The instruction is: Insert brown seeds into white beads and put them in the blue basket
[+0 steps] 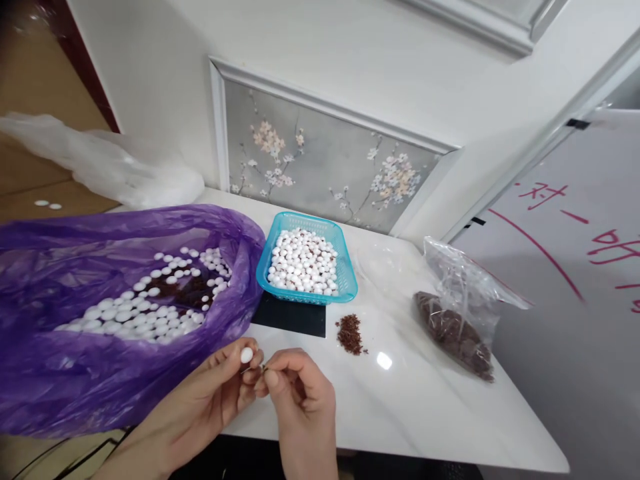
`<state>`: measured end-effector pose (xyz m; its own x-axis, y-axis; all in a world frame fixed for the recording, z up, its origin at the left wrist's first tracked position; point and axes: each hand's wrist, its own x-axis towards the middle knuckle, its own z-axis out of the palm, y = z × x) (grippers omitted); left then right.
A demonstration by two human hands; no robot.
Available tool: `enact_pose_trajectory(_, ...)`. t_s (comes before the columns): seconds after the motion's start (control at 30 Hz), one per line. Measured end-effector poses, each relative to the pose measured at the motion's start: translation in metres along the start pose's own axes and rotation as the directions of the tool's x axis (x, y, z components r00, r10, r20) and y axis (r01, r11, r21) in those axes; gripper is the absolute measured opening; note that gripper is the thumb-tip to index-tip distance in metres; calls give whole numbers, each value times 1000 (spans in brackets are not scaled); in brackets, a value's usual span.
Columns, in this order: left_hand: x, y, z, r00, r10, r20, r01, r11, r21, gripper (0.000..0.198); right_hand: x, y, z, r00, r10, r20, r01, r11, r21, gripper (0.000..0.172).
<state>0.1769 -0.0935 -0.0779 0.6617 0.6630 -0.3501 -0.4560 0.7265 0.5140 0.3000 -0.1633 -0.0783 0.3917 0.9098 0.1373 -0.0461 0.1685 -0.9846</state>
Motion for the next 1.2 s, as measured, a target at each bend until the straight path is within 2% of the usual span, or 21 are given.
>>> enact_pose_trajectory(0.1,2,0,-2,1000,9,-19,-10,999,-43,6,2,4,6,1000,-18,5,18,1000,-12,12)
enact_pose_trajectory(0.23,2,-1,-3,996,13,-91,-19,997,-73,22,4,7,10,999,-25,34,24,999,20,14)
enact_pose_trajectory(0.5,4,-4,-1,997,82,-5,-82,996,-17,13,4,3,14,998,-37,43,40,996,-75,17)
enact_pose_trajectory(0.77,2,-6,-2,995,97,-36,-98,995,-7,18,1,2,14,998,-46,50,49,998,-40,15)
enact_pose_trajectory(1.2,2,-7,-1,988,105,-114,-101,994,41,22,-1,5,14,993,-106,53,113,979,-172,13)
